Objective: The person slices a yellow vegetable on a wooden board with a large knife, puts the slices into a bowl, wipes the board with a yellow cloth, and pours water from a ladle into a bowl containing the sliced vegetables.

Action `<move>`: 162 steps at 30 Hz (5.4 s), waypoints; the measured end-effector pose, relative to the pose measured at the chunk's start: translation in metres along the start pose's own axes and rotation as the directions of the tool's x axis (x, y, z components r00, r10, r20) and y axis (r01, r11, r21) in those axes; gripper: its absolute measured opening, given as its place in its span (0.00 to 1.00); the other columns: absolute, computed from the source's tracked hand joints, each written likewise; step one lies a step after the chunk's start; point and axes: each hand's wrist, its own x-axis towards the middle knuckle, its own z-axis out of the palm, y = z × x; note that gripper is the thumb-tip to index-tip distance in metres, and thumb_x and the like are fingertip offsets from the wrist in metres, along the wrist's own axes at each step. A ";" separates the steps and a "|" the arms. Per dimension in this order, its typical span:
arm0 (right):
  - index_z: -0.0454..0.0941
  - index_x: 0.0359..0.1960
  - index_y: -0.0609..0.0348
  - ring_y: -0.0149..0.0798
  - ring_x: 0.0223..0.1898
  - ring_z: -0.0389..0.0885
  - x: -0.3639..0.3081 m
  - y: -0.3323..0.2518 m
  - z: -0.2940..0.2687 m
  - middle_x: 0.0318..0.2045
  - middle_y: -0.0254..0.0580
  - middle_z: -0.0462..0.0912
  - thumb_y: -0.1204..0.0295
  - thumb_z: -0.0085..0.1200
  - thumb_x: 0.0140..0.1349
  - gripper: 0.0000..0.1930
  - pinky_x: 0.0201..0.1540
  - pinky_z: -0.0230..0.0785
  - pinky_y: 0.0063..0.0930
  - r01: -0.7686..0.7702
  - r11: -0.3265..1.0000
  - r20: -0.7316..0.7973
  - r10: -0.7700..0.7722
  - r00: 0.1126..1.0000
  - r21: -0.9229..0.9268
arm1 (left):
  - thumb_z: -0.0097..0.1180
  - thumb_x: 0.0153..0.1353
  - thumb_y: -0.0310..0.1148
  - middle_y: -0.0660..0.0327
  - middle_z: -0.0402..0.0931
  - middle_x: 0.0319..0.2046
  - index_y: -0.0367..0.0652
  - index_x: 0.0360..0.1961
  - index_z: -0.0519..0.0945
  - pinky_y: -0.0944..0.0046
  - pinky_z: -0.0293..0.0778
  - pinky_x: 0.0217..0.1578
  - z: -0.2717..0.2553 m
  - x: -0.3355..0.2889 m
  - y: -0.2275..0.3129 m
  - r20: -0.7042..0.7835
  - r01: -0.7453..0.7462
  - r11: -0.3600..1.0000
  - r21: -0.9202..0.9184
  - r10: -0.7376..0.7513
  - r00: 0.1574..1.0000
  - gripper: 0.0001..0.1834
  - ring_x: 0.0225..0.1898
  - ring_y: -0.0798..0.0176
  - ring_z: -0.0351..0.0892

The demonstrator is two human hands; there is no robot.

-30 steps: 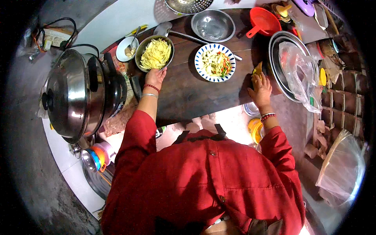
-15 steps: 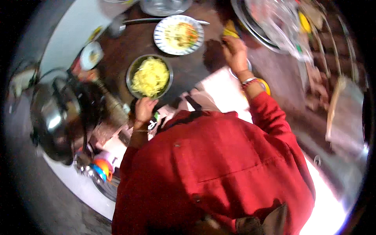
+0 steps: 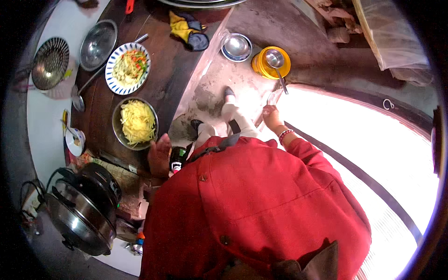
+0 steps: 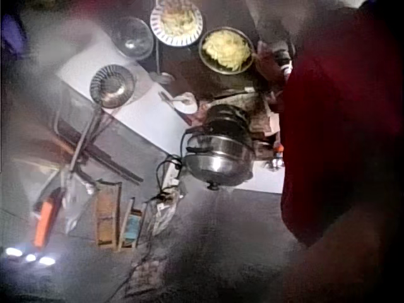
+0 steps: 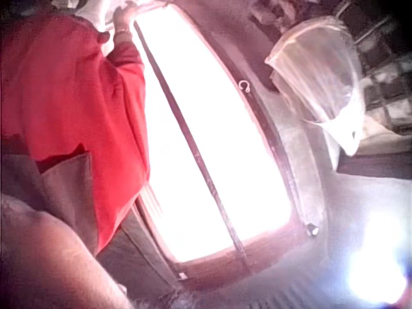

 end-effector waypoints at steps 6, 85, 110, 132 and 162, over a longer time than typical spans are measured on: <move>0.68 0.61 0.63 0.60 0.57 0.75 0.065 0.071 -0.034 0.54 0.64 0.77 0.66 0.58 0.59 0.29 0.60 0.70 0.44 -0.452 0.890 0.112 0.457 0.883 -0.064 | 0.43 0.73 0.46 0.57 0.80 0.45 0.39 0.48 0.78 0.62 0.75 0.41 -0.059 -0.007 -0.048 0.039 0.059 0.820 0.569 -0.098 0.994 0.20 0.44 0.63 0.79; 0.71 0.27 0.56 0.26 0.11 0.66 0.042 0.092 -0.081 0.15 0.31 0.71 0.68 0.63 0.62 0.12 0.14 0.58 0.22 -0.515 0.538 0.443 0.270 0.855 0.667 | 0.48 0.72 0.44 0.61 0.80 0.35 0.38 0.50 0.75 0.64 0.74 0.43 0.089 0.071 -0.145 0.008 -0.008 0.604 0.797 0.002 1.000 0.20 0.38 0.67 0.78; 0.76 0.33 0.60 0.20 0.22 0.67 -0.073 -0.294 -0.174 0.21 0.25 0.73 0.67 0.63 0.63 0.10 0.25 0.60 0.18 0.011 0.932 0.668 -0.268 0.694 0.363 | 0.49 0.68 0.23 0.58 0.80 0.43 0.37 0.52 0.74 0.66 0.79 0.43 0.031 -0.035 -0.006 -0.145 -0.475 0.757 0.448 0.586 0.797 0.12 0.41 0.67 0.81; 0.73 0.37 0.59 0.25 0.11 0.68 -0.074 -0.349 -0.142 0.15 0.30 0.71 0.69 0.56 0.67 0.08 0.10 0.56 0.20 0.151 0.933 0.566 -0.321 0.759 0.326 | 0.50 0.69 0.27 0.60 0.77 0.51 0.41 0.55 0.73 0.65 0.76 0.45 0.005 -0.026 -0.007 -0.079 -0.515 0.687 0.512 0.635 0.768 0.14 0.47 0.65 0.81; 0.72 0.37 0.61 0.24 0.13 0.68 -0.074 -0.356 -0.132 0.17 0.29 0.71 0.71 0.57 0.66 0.08 0.14 0.60 0.20 0.147 0.924 0.523 -0.324 0.788 0.352 | 0.51 0.69 0.27 0.64 0.80 0.45 0.41 0.49 0.77 0.69 0.75 0.40 0.006 -0.033 0.002 -0.162 -0.511 0.748 0.423 0.617 0.770 0.10 0.42 0.69 0.82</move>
